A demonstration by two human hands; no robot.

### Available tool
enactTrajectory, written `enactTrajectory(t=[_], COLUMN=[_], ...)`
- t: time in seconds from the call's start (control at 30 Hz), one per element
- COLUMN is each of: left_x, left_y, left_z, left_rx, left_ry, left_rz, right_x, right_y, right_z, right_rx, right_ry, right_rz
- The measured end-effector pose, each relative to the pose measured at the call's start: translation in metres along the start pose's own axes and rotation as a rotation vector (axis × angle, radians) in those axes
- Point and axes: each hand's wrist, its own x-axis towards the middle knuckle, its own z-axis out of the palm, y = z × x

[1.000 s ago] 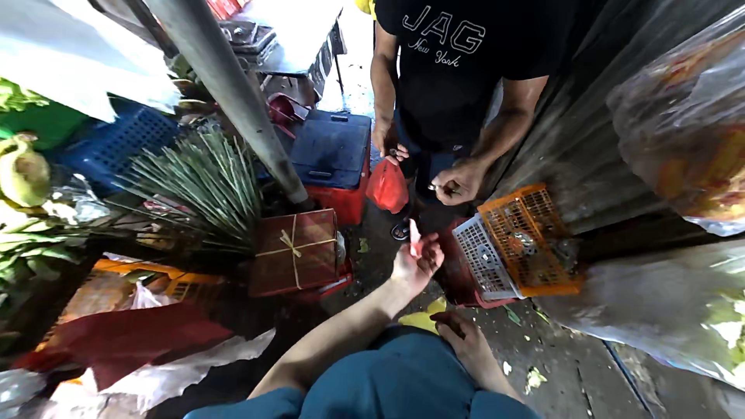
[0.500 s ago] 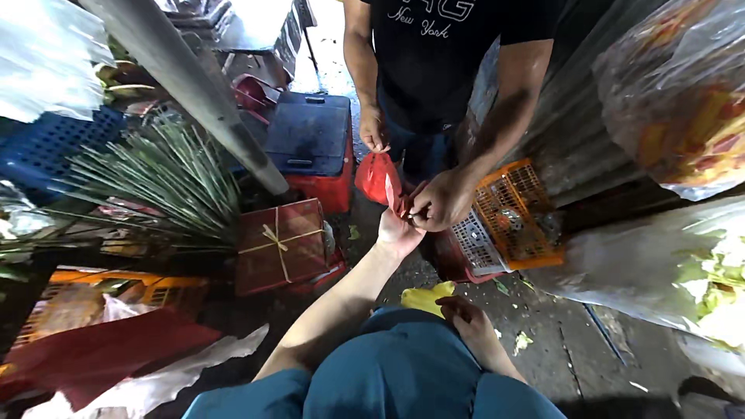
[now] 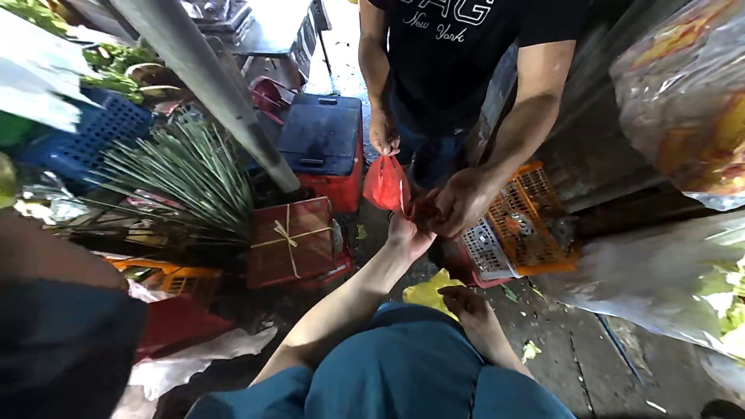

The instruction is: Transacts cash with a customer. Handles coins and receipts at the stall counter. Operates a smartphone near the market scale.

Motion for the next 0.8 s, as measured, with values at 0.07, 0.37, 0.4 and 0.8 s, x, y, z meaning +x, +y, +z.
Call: enactTrajectory(t=[0.07, 0.37, 0.4, 0.8], left_x=[-0.001, -0.004, -0.004, -0.008], left_y=[-0.001, -0.009, -0.009, 0.006], left_z=[-0.002, -0.003, -0.005, -0.008], left_rx=[-0.002, -0.004, -0.008, 0.136], left_ry=[-0.021, 0.125, 0.111, 0.082], left_rz=[-0.007, -0.056, -0.059, -0.066], right_x=[-0.001, -0.001, -0.001, 0.044], right_y=[-0.001, 0.001, 0.001, -0.044], right_z=[0.0, 0.001, 0.0, -0.037], right_rx=[-0.011, -0.021, -0.02, -0.057], right_ry=[-0.005, -0.035, -0.039, 0.049], right_rz=[0.002, 0.004, 0.012, -0.394])
